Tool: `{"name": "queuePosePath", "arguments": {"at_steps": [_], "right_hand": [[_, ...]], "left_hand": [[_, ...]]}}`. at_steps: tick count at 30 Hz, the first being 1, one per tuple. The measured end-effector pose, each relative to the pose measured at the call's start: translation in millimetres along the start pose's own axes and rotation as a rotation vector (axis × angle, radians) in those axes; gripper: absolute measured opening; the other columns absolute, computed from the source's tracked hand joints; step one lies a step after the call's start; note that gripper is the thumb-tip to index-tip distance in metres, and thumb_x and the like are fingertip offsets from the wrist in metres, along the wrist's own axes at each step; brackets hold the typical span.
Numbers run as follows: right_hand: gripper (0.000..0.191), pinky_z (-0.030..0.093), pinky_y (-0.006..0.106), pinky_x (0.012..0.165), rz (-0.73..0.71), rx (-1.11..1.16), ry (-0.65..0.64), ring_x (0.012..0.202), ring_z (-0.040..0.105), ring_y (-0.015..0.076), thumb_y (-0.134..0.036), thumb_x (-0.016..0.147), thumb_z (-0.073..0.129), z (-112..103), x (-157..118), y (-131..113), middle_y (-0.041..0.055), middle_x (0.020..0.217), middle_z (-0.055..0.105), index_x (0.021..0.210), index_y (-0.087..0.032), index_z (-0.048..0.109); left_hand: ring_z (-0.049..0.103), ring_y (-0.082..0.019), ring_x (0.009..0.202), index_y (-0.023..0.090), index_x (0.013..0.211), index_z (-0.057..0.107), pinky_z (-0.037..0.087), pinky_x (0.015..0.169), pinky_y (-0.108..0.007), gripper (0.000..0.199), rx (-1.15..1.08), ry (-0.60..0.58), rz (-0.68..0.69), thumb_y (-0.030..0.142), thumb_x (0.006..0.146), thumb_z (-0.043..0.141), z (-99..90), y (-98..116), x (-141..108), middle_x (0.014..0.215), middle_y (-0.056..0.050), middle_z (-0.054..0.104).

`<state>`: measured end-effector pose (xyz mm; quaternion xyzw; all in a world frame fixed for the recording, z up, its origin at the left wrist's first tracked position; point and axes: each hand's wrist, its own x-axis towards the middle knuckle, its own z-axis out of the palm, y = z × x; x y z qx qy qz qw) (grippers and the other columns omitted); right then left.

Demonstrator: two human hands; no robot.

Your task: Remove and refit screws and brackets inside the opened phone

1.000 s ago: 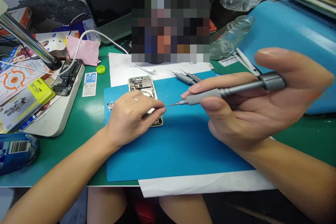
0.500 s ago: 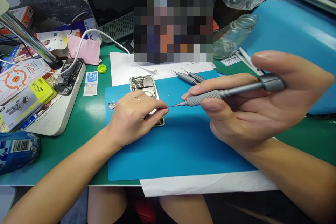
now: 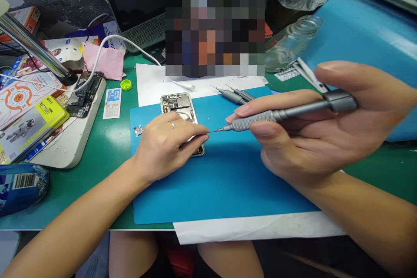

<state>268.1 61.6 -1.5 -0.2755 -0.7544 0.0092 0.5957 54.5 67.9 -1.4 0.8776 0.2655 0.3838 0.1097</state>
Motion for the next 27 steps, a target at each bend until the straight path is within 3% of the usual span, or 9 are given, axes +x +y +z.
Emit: {"name": "queuePosePath", "arguments": {"at_steps": [6, 17, 23, 27], "right_hand": [[0.065, 0.055, 0.020, 0.037, 0.043, 0.050, 0.083, 0.069, 0.075, 0.0123, -0.027, 0.085, 0.076, 2.2, -5.5, 2.7, -0.0026, 0.137, 0.052, 0.143, -0.041, 0.052], [0.063, 0.062, 0.021, 0.045, 0.054, 0.070, 0.093, 0.068, 0.075, 0.0123, -0.033, 0.084, 0.078, 1.9, -7.9, 7.2, -0.0040, 0.137, 0.053, 0.141, -0.044, 0.052], [0.075, 0.061, 0.017, 0.045, -0.044, 0.080, 0.012, 0.073, 0.075, 0.0087, -0.013, 0.082, 0.077, 0.5, -5.5, 9.3, -0.0071, 0.147, 0.049, 0.145, -0.041, 0.048], [0.070, 0.062, 0.017, 0.046, -0.041, 0.076, 0.027, 0.076, 0.076, 0.0097, -0.014, 0.084, 0.075, -0.8, -3.0, 7.1, -0.0059, 0.148, 0.049, 0.145, -0.036, 0.049]], "left_hand": [[0.068, -0.012, 0.073, 0.016, 0.094, 0.073, 0.052, 0.073, -0.027, 0.007, 0.000, 0.000, 0.006, 0.019, 0.096, 0.067, 0.1, -0.3, -0.8, 0.082, -0.001, 0.078], [0.068, -0.013, 0.072, 0.014, 0.095, 0.074, 0.051, 0.072, -0.027, 0.008, -0.004, -0.009, 0.008, 0.018, 0.095, 0.067, 0.3, 0.1, -0.7, 0.082, -0.001, 0.078], [0.068, -0.012, 0.073, 0.016, 0.096, 0.074, 0.052, 0.073, -0.027, 0.009, -0.004, -0.012, 0.012, 0.019, 0.096, 0.066, 0.5, 0.0, -1.1, 0.083, -0.001, 0.079], [0.068, -0.012, 0.072, 0.016, 0.097, 0.074, 0.052, 0.072, -0.026, 0.010, -0.001, -0.019, 0.006, 0.020, 0.098, 0.064, 0.1, 0.1, -1.0, 0.083, -0.001, 0.079]]}}
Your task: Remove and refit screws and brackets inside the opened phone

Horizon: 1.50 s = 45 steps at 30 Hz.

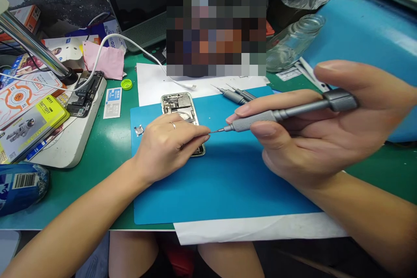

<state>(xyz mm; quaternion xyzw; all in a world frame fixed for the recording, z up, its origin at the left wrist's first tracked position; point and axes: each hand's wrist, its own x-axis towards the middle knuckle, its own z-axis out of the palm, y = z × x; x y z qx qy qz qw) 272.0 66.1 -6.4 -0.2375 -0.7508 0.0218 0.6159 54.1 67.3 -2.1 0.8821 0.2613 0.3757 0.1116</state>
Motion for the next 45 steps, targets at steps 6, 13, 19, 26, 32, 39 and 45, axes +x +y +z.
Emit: {"name": "queuePosePath", "arguments": {"at_steps": [6, 13, 19, 26, 32, 39, 45], "right_hand": [[0.069, 0.059, 0.017, 0.041, 0.017, -0.037, -0.008, 0.074, 0.076, 0.0109, -0.019, 0.086, 0.074, 2, 1, -3, -0.0039, 0.145, 0.050, 0.147, -0.038, 0.048], [0.067, 0.058, 0.017, 0.039, 0.018, -0.067, -0.007, 0.073, 0.075, 0.0106, -0.019, 0.088, 0.071, 2, -1, -5, -0.0029, 0.140, 0.051, 0.147, -0.038, 0.047], [0.064, 0.063, 0.022, 0.046, 0.079, -0.007, 0.038, 0.076, 0.077, 0.0141, -0.021, 0.086, 0.075, 2, -5, -5, -0.0025, 0.142, 0.050, 0.144, -0.036, 0.052], [0.072, 0.061, 0.019, 0.042, -0.026, -0.028, -0.022, 0.072, 0.075, 0.0111, -0.019, 0.083, 0.076, 0, -1, 4, -0.0026, 0.141, 0.053, 0.146, -0.038, 0.048], [0.062, 0.065, 0.023, 0.049, 0.082, -0.029, 0.060, 0.072, 0.076, 0.0141, -0.026, 0.086, 0.074, 5, -3, -6, -0.0024, 0.137, 0.054, 0.143, -0.040, 0.053], [0.062, 0.064, 0.021, 0.050, 0.069, -0.054, 0.024, 0.072, 0.076, 0.0130, -0.027, 0.087, 0.073, 4, -2, -6, -0.0019, 0.137, 0.052, 0.144, -0.041, 0.051], [0.068, 0.053, 0.018, 0.034, -0.017, -0.071, 0.016, 0.069, 0.074, 0.0117, -0.023, 0.084, 0.074, 3, -2, 0, -0.0012, 0.137, 0.054, 0.146, -0.037, 0.049]], "left_hand": [[0.067, -0.012, 0.071, 0.015, 0.095, 0.074, 0.051, 0.071, -0.027, 0.009, -0.009, 0.015, -0.006, 0.019, 0.096, 0.067, -0.6, 0, 0, 0.082, -0.001, 0.078], [0.067, -0.013, 0.071, 0.015, 0.094, 0.074, 0.051, 0.071, -0.027, 0.009, -0.020, 0.008, -0.021, 0.019, 0.096, 0.067, 0.8, 0, 0, 0.081, -0.001, 0.077], [0.068, -0.013, 0.074, 0.015, 0.096, 0.074, 0.051, 0.073, -0.027, 0.009, -0.019, -0.004, -0.030, 0.020, 0.096, 0.066, 0.7, 0, 0, 0.082, -0.002, 0.078], [0.069, -0.013, 0.075, 0.017, 0.096, 0.073, 0.052, 0.075, -0.027, 0.009, -0.019, -0.002, -0.038, 0.021, 0.097, 0.065, 0.4, 1, 0, 0.083, -0.002, 0.078], [0.068, -0.013, 0.074, 0.017, 0.094, 0.072, 0.051, 0.073, -0.026, 0.007, -0.011, 0.006, -0.042, 0.019, 0.096, 0.066, 0.3, 1, -1, 0.083, -0.002, 0.078], [0.068, -0.013, 0.073, 0.016, 0.094, 0.073, 0.051, 0.073, -0.026, 0.008, -0.015, 0.014, -0.035, 0.019, 0.096, 0.066, 0.7, 1, -1, 0.083, -0.002, 0.077], [0.069, -0.013, 0.074, 0.016, 0.095, 0.073, 0.051, 0.074, -0.027, 0.008, -0.015, 0.009, -0.037, 0.020, 0.096, 0.066, 0.9, 1, -1, 0.083, -0.002, 0.078]]}}
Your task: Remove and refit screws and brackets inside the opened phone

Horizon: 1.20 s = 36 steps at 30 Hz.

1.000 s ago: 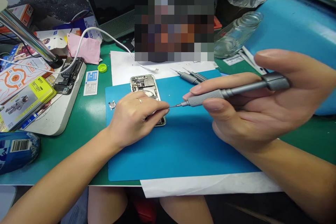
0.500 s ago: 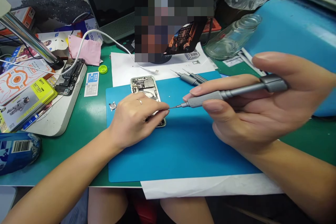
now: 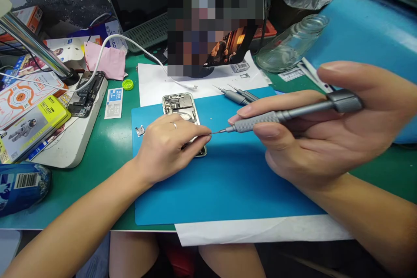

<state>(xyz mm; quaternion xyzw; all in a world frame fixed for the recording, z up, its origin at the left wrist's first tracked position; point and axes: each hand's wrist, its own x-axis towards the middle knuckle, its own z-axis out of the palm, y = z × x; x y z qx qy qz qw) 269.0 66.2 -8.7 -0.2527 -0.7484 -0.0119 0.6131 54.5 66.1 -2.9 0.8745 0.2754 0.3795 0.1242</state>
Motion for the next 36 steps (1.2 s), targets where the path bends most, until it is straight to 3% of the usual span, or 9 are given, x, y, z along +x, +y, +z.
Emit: {"name": "queuePosePath", "arguments": {"at_steps": [6, 13, 24, 31, 36], "right_hand": [[0.067, 0.048, 0.020, 0.031, 0.066, 0.042, 0.044, 0.071, 0.075, 0.0146, -0.023, 0.083, 0.076, 1.4, -5.4, -2.2, 0.0018, 0.138, 0.052, 0.144, -0.035, 0.052], [0.065, 0.050, 0.019, 0.033, 0.124, 0.019, 0.060, 0.068, 0.074, 0.0138, -0.032, 0.082, 0.077, 1.6, -5.6, -3.0, -0.0006, 0.131, 0.053, 0.141, -0.043, 0.053], [0.070, 0.044, 0.017, 0.028, 0.113, 0.036, 0.070, 0.068, 0.075, 0.0147, -0.030, 0.078, 0.082, -1.3, -9.2, -1.3, 0.0000, 0.133, 0.053, 0.141, -0.040, 0.054], [0.065, 0.056, 0.017, 0.038, 0.103, 0.008, 0.000, 0.071, 0.074, 0.0117, -0.029, 0.085, 0.075, -0.9, -3.0, -1.2, -0.0016, 0.136, 0.052, 0.143, -0.045, 0.049], [0.066, 0.057, 0.021, 0.035, 0.072, -0.005, 0.001, 0.069, 0.074, 0.0133, -0.032, 0.084, 0.076, -1.2, -2.2, -0.1, -0.0019, 0.136, 0.053, 0.143, -0.045, 0.049]], "left_hand": [[0.069, -0.012, 0.071, 0.017, 0.094, 0.074, 0.051, 0.072, -0.027, 0.010, 0.029, 0.006, 0.009, 0.021, 0.097, 0.065, 0.6, -0.8, -0.2, 0.081, -0.001, 0.078], [0.069, -0.013, 0.072, 0.016, 0.095, 0.074, 0.050, 0.070, -0.027, 0.009, 0.020, 0.007, 0.017, 0.020, 0.096, 0.067, 0.9, -0.2, 0.6, 0.081, -0.002, 0.078], [0.068, -0.012, 0.069, 0.018, 0.094, 0.074, 0.050, 0.070, -0.027, 0.010, 0.025, -0.002, 0.001, 0.022, 0.097, 0.066, 1.2, -0.6, -0.5, 0.081, -0.001, 0.078], [0.067, -0.012, 0.069, 0.016, 0.094, 0.074, 0.049, 0.069, -0.027, 0.009, 0.015, -0.004, 0.004, 0.022, 0.096, 0.066, 0.8, -0.2, 0.1, 0.080, -0.001, 0.077], [0.068, -0.013, 0.070, 0.017, 0.095, 0.073, 0.050, 0.071, -0.027, 0.008, 0.007, 0.009, -0.005, 0.023, 0.095, 0.068, 2.0, -0.7, -1.2, 0.080, -0.001, 0.077]]}}
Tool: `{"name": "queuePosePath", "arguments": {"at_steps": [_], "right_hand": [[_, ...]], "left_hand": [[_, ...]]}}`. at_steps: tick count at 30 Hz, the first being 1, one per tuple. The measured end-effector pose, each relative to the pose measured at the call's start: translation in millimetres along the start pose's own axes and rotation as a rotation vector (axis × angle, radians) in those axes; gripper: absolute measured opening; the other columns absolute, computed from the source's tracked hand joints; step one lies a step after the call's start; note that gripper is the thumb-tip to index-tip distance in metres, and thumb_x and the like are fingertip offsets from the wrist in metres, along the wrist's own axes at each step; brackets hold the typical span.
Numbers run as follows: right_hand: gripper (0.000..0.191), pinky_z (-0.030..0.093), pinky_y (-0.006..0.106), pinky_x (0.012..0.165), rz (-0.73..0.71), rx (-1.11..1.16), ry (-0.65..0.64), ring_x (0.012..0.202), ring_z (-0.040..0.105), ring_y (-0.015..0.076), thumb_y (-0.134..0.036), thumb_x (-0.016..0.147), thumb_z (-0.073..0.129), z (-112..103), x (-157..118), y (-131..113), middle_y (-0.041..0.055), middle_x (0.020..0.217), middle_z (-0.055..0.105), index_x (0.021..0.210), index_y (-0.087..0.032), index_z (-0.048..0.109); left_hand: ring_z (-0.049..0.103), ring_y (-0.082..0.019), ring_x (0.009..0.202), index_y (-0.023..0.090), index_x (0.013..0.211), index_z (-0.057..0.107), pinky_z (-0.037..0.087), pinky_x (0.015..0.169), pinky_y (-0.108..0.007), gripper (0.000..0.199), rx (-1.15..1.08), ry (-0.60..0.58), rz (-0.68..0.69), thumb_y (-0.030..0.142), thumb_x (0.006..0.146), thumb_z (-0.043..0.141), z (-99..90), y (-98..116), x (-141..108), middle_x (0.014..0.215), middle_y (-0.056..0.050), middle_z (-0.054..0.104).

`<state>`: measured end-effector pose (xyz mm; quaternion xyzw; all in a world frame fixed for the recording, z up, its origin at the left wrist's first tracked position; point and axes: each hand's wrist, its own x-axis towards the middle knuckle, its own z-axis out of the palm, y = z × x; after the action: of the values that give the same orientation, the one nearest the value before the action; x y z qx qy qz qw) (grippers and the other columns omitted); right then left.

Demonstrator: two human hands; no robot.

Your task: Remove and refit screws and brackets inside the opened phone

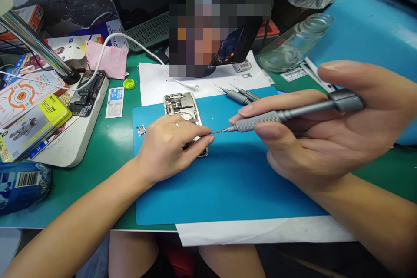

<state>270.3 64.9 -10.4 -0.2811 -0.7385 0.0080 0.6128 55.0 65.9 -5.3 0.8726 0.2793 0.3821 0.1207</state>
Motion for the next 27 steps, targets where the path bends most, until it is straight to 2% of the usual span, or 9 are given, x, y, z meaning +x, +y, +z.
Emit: {"name": "queuePosePath", "arguments": {"at_steps": [5, 11, 15, 21, 27], "right_hand": [[0.065, 0.056, 0.020, 0.036, 0.028, 0.032, 0.043, 0.072, 0.076, 0.0152, -0.026, 0.083, 0.076, 2, -4, -4, 0.0001, 0.134, 0.053, 0.142, -0.039, 0.053], [0.068, 0.055, 0.016, 0.038, 0.012, 0.017, 0.004, 0.073, 0.075, 0.0118, -0.024, 0.083, 0.077, -1, -1, -2, -0.0037, 0.141, 0.051, 0.143, -0.043, 0.050], [0.071, 0.055, 0.014, 0.040, -0.041, 0.022, -0.033, 0.079, 0.076, 0.0118, -0.013, 0.084, 0.074, -3, 1, -6, -0.0018, 0.143, 0.052, 0.146, -0.035, 0.049], [0.068, 0.056, 0.017, 0.043, 0.068, 0.049, 0.014, 0.080, 0.076, 0.0131, -0.012, 0.084, 0.074, -1, -2, -12, -0.0042, 0.143, 0.052, 0.142, -0.040, 0.054], [0.067, 0.046, 0.019, 0.031, 0.119, 0.068, 0.056, 0.080, 0.077, 0.0151, -0.011, 0.082, 0.074, 0, -4, -15, -0.0058, 0.142, 0.053, 0.140, -0.040, 0.057]], "left_hand": [[0.069, -0.014, 0.072, 0.016, 0.097, 0.073, 0.050, 0.071, -0.027, 0.009, 0.004, -0.003, -0.005, 0.023, 0.094, 0.069, 1.0, -1, -1, 0.078, 0.000, 0.077], [0.070, -0.014, 0.074, 0.016, 0.096, 0.073, 0.050, 0.072, -0.028, 0.009, 0.014, -0.018, -0.004, 0.022, 0.095, 0.067, 0.2, -2, -1, 0.082, -0.001, 0.078], [0.069, -0.013, 0.073, 0.016, 0.095, 0.074, 0.050, 0.072, -0.027, 0.009, 0.015, -0.018, -0.004, 0.021, 0.096, 0.066, -0.2, -1, 0, 0.081, -0.001, 0.077], [0.069, -0.013, 0.074, 0.017, 0.095, 0.074, 0.050, 0.071, -0.028, 0.009, 0.021, -0.022, -0.003, 0.021, 0.096, 0.066, -0.3, -1, 0, 0.082, -0.001, 0.077], [0.070, -0.013, 0.074, 0.017, 0.096, 0.074, 0.052, 0.072, -0.027, 0.010, 0.008, -0.015, -0.002, 0.022, 0.096, 0.065, 0.2, -1, 0, 0.082, -0.001, 0.077]]}}
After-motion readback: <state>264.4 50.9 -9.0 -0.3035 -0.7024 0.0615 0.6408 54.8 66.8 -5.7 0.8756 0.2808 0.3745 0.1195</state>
